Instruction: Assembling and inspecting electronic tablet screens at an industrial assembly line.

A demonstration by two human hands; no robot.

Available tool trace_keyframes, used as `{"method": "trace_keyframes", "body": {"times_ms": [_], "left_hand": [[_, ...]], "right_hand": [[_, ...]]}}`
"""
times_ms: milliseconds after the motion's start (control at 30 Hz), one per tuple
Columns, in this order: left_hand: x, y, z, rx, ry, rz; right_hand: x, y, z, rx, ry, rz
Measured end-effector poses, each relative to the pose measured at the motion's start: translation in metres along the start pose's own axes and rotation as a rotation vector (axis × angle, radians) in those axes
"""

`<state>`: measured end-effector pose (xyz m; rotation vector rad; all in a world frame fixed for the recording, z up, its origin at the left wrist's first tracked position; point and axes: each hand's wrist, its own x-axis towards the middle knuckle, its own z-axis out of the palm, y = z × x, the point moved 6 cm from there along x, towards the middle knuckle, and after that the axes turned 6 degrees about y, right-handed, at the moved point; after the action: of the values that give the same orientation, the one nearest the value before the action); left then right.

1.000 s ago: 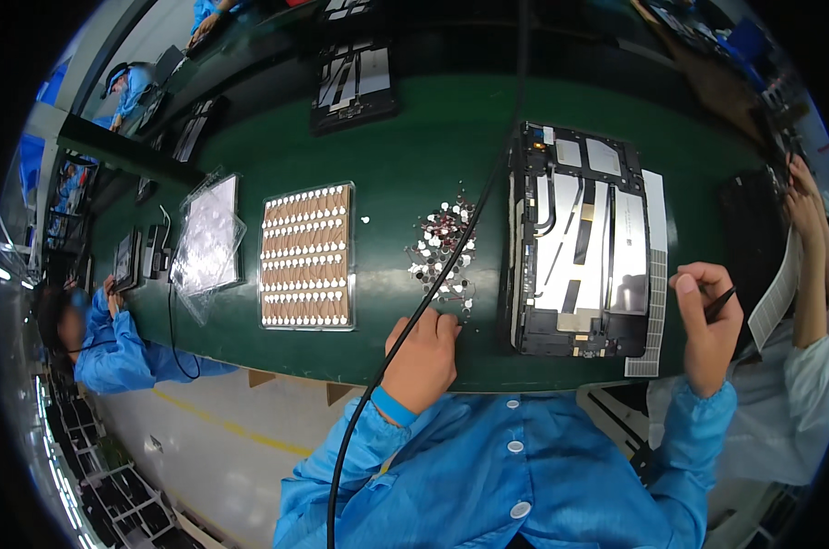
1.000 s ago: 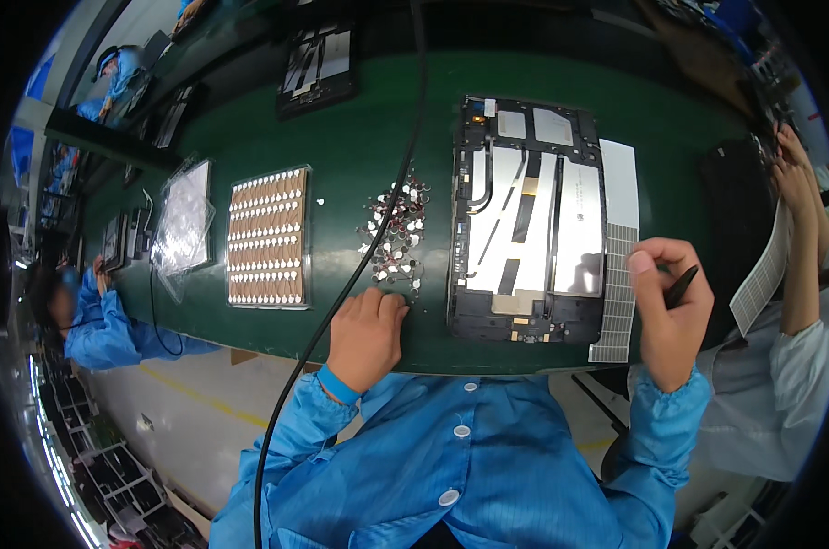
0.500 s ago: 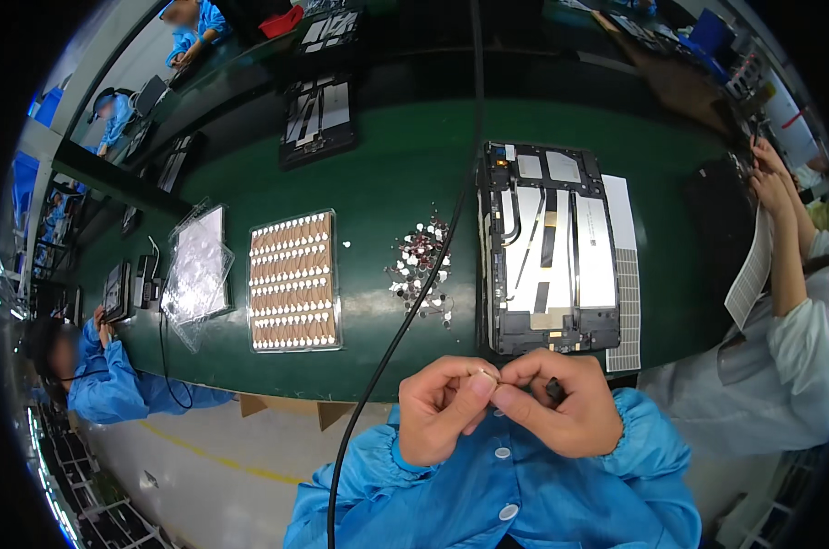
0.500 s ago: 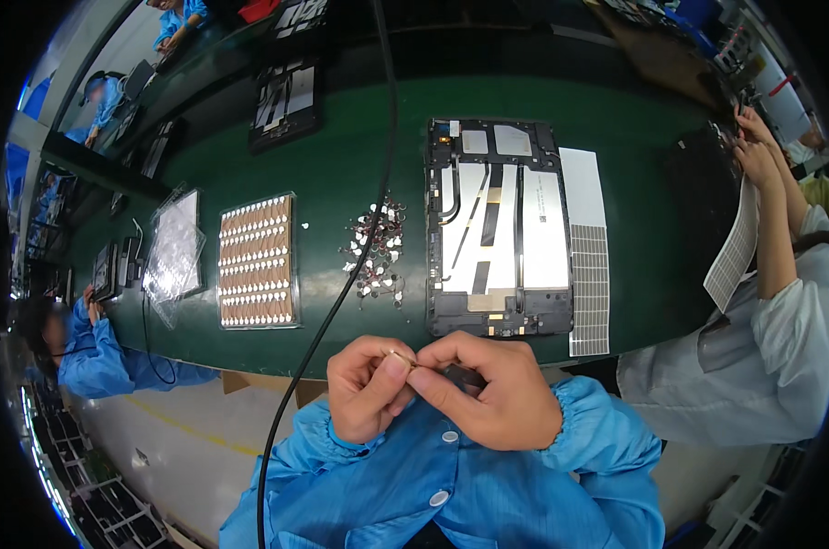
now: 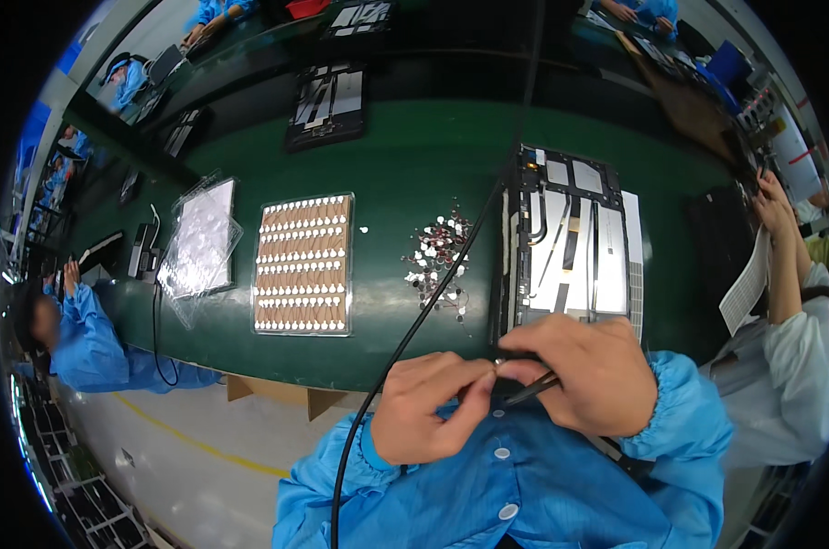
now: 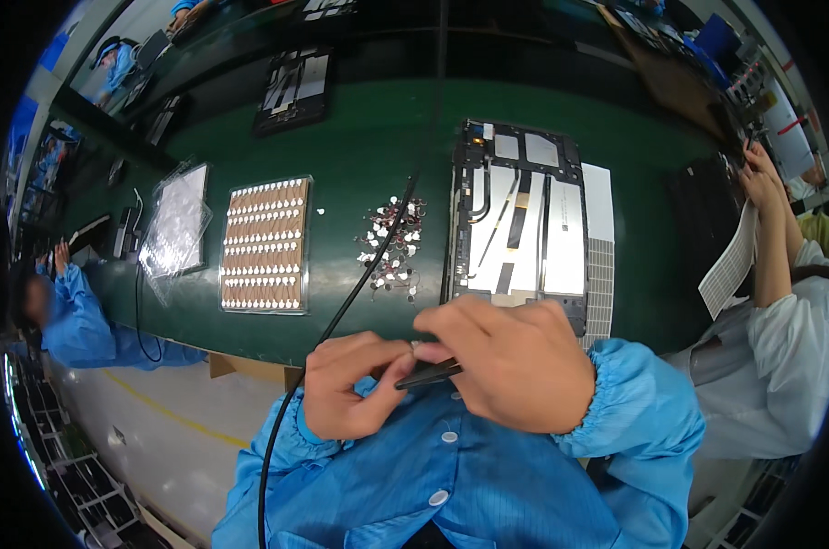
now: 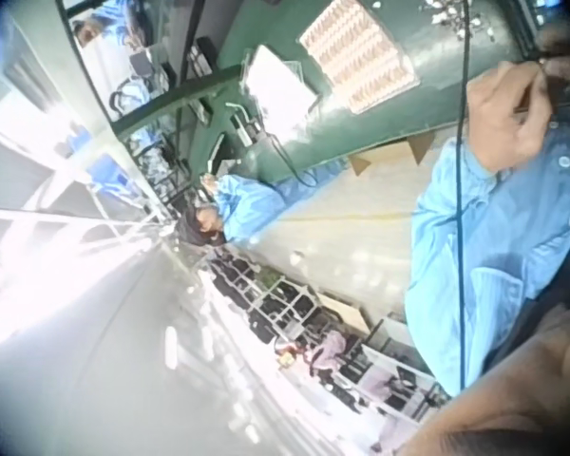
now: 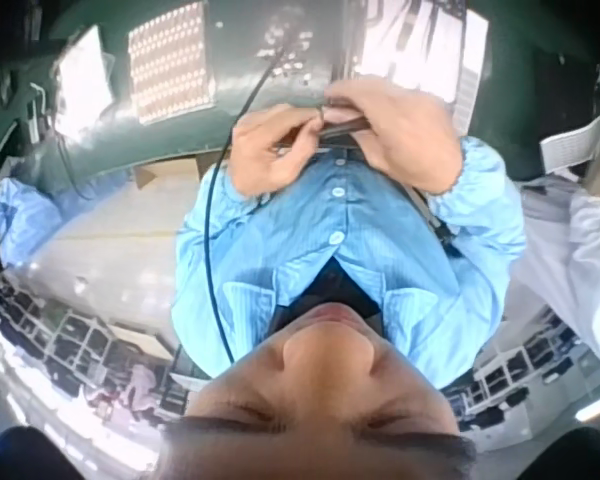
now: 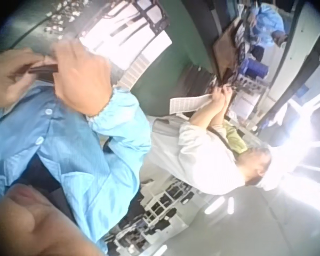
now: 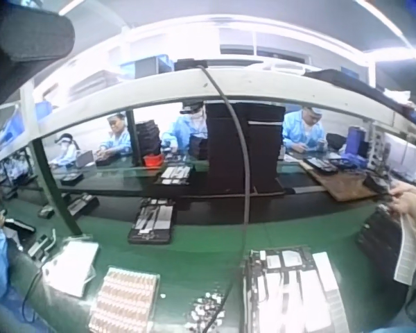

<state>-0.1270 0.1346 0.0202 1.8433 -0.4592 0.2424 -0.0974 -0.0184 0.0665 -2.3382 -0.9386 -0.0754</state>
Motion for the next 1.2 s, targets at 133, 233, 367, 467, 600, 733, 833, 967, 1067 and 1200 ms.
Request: {"method": "trace_keyframes", "body": {"times_ms": [133, 233, 367, 467, 600, 733, 833, 967, 1067, 1200], "left_hand": [[-0.003, -0.009, 0.001, -0.109, 0.228, -0.083], [-0.001, -0.007, 0.001, -0.024, 0.223, 0.013], [-0.001, -0.006, 0.001, 0.104, 0.201, 0.15], [-0.001, -0.006, -0.001, 0.115, 0.208, 0.179], [-0.003, -0.009, -0.005, 0.095, 0.211, 0.153], [-0.005, -0.013, -0.01, 0.059, 0.169, 0.09], [-0.007, -0.018, -0.022, 0.059, 0.194, 0.006], [0.005, -0.024, -0.029, 0.161, 0.241, -0.013], [0.022, -0.015, -0.019, 0.251, 0.2, 0.102], [0.053, 0.008, 0.019, 0.276, 0.092, 0.28]], "right_hand": [[-0.007, -0.011, 0.002, -0.06, 0.274, -0.036], [-0.008, -0.011, 0.008, -0.09, 0.323, -0.071], [-0.007, -0.014, 0.015, -0.178, 0.334, -0.151], [-0.004, -0.018, 0.019, -0.229, 0.32, -0.192], [-0.002, -0.018, 0.022, -0.264, 0.293, -0.231], [0.002, -0.017, 0.026, -0.297, 0.267, -0.277], [0.005, -0.009, 0.027, -0.231, 0.166, -0.138], [-0.014, 0.005, 0.037, -0.235, -0.015, 0.026], [-0.015, 0.031, 0.01, -0.017, 0.079, 0.26], [-0.021, 0.069, -0.024, 0.607, 0.073, 0.53]]}}
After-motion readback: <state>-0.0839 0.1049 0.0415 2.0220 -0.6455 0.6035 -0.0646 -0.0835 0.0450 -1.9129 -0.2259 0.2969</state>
